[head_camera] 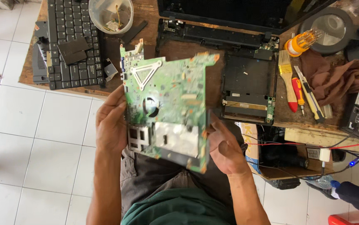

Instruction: The person cleans a laptop motherboard with a brush, then places it into the laptop chassis and secures it with screws.

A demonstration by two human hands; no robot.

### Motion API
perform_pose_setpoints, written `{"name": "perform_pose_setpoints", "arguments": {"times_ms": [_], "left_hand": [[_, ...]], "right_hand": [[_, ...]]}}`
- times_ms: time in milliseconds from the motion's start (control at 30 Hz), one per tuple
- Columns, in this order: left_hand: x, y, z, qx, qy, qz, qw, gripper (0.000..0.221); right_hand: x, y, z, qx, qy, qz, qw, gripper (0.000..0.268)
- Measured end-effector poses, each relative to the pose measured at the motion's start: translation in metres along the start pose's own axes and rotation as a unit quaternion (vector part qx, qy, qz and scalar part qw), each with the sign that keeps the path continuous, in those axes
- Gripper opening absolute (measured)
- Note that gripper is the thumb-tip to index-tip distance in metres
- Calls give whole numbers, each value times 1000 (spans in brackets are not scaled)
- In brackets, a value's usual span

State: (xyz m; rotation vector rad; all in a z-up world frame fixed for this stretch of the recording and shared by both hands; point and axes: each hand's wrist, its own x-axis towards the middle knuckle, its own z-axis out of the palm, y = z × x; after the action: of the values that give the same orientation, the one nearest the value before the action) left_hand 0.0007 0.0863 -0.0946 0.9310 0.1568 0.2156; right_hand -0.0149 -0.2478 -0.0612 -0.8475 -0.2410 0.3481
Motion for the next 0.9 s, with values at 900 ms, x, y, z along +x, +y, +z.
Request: {"name": "perform_pose_setpoints", "arguments": {"times_ms": [900], "left_hand": [[-18,26,-18,52,45,-2,998,59]], "right_hand": [[179,-31,-73,-810,135,-136,554,26]]}}
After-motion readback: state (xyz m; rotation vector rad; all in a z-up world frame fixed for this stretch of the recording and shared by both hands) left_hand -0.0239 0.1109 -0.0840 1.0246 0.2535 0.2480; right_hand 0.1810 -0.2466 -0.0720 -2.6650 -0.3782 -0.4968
